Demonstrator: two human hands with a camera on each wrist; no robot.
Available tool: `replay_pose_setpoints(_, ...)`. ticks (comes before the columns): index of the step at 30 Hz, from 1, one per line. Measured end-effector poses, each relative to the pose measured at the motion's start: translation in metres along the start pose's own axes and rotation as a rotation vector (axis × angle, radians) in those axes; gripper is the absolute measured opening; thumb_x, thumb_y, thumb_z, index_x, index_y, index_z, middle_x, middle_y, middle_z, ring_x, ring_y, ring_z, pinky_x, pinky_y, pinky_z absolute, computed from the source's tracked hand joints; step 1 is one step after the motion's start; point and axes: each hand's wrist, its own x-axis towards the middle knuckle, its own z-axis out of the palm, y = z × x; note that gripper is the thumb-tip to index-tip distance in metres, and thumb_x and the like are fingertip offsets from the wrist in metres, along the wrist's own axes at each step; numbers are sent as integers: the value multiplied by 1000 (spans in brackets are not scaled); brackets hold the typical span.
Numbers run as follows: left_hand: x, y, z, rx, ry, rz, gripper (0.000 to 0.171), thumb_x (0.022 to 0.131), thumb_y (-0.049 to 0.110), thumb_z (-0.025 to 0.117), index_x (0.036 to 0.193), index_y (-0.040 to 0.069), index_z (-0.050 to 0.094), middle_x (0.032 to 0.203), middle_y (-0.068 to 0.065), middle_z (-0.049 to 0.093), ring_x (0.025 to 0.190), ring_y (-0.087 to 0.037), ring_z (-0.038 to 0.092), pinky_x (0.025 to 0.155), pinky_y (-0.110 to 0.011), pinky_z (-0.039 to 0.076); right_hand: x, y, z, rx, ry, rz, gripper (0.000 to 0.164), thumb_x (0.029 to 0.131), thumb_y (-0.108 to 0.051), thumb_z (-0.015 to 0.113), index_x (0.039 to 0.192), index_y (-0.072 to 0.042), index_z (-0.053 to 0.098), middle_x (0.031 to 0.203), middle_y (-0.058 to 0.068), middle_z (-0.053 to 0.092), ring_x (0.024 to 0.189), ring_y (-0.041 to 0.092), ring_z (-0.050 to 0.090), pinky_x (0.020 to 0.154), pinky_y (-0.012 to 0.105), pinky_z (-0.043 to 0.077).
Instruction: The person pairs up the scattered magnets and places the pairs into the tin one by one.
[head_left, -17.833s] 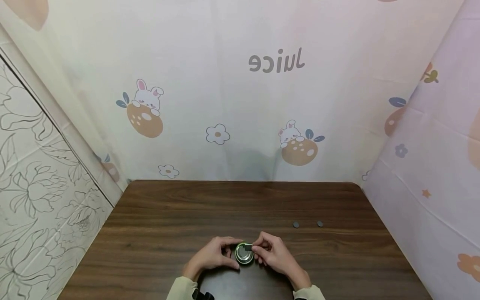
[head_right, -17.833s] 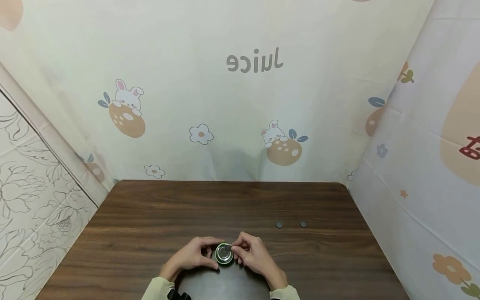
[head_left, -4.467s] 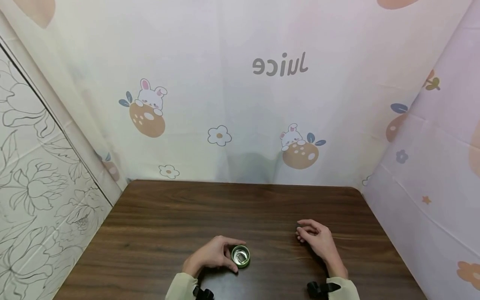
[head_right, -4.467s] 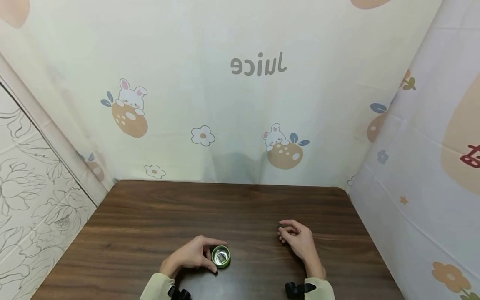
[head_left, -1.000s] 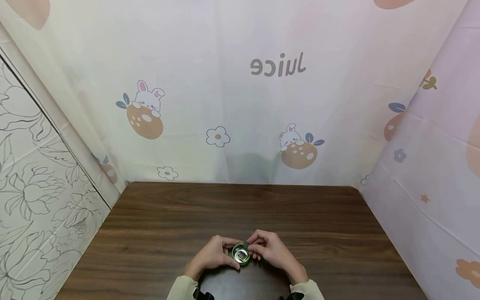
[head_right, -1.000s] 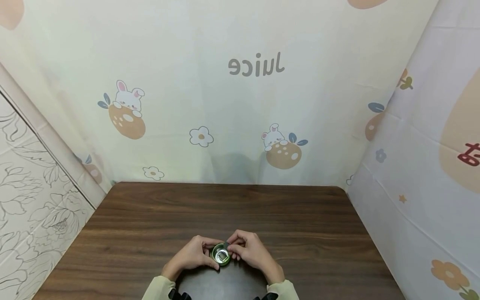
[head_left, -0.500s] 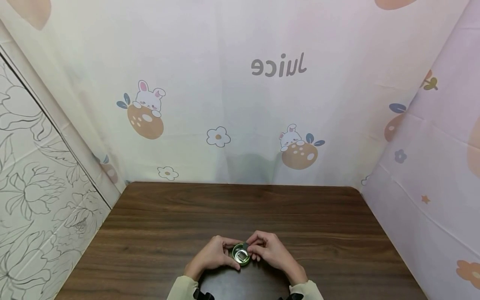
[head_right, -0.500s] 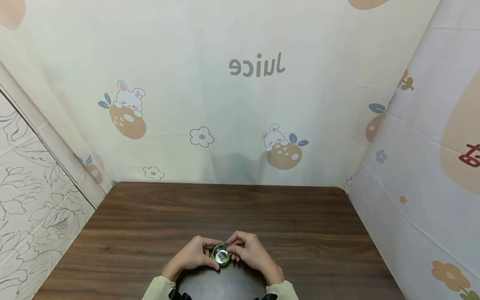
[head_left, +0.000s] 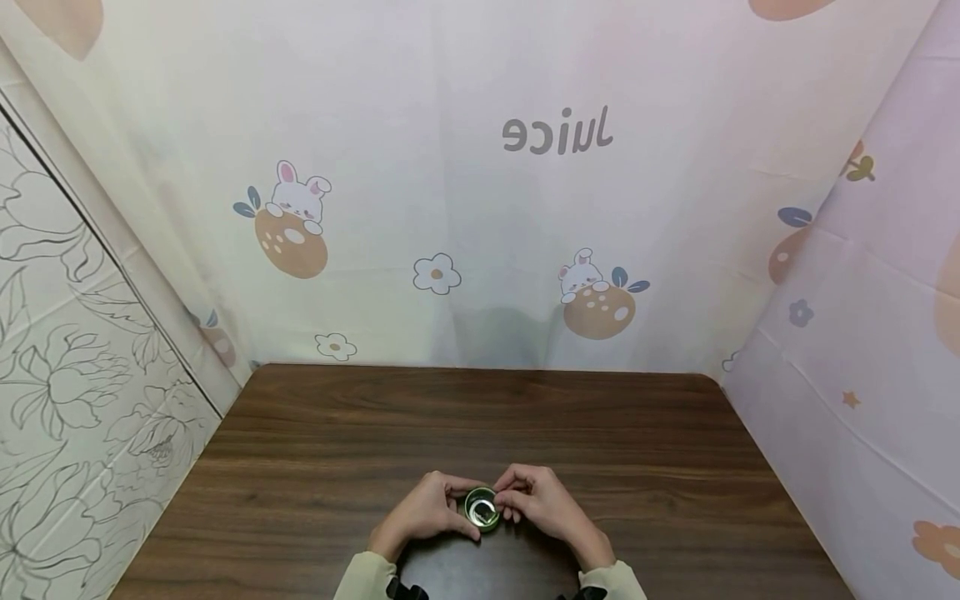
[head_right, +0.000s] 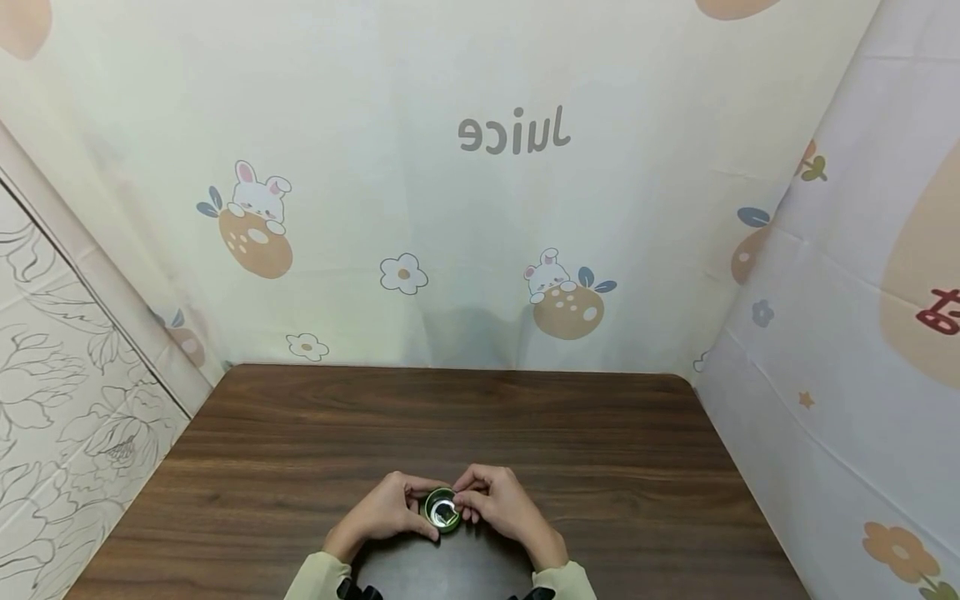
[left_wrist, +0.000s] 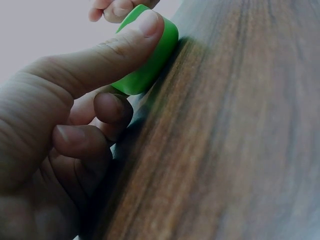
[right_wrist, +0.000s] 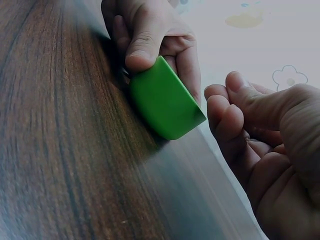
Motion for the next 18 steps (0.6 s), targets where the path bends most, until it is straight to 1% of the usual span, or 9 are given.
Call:
replay_pose_setpoints(3, 1, 0, 0, -3, 1, -7, 58, 69, 17, 97, 124, 20, 76, 101, 7, 79, 50, 2, 47, 48, -15, 38, 1, 2, -1, -2, -6, -6, 8, 97, -5, 70, 98, 3, 71, 84, 19, 75, 64, 24, 70, 57, 32, 59)
replay_pose_setpoints(9, 2, 1, 0, 15, -4, -26, 59, 71, 18, 96, 125, 24, 75, 104, 9, 78, 50, 1, 46, 48, -16, 39, 1, 6, -4, -4, -5, -29, 10, 97, -9, 70, 98, 1, 72, 84, 16, 75, 64, 13, 69, 56, 33, 59)
replay_pose_setpoints(12, 1, 2, 1, 37, 1, -24, 60, 72, 18, 96, 127, 22, 74, 104, 10, 77, 51, 1, 48, 48, -17, 40, -2, 7, -5, 4, 2, -42, 10, 97, -9, 70, 98, 2, 71, 84, 17, 75, 64, 12, 68, 56, 34, 59)
replay_pose_setpoints(14, 1, 2, 2, 62, 1, -24, 62, 72, 19, 95, 130, 19, 72, 97, 11, 75, 52, 1, 50, 49, -17, 42, -5, 9, -6, 4, 7, -40, 10, 97, -8, 70, 97, 2, 71, 84, 16, 75, 64, 12, 68, 56, 34, 59)
replay_pose_setpoints(18, -2, 3, 3, 97, -11, -28, 71, 73, 20, 95, 138, 13, 67, 71, 13, 67, 52, 2, 53, 50, -17, 45, -10, 12, -9, -13, 22, -32, 8, 96, -7, 71, 96, 1, 72, 84, 15, 76, 64, 13, 69, 55, 33, 58)
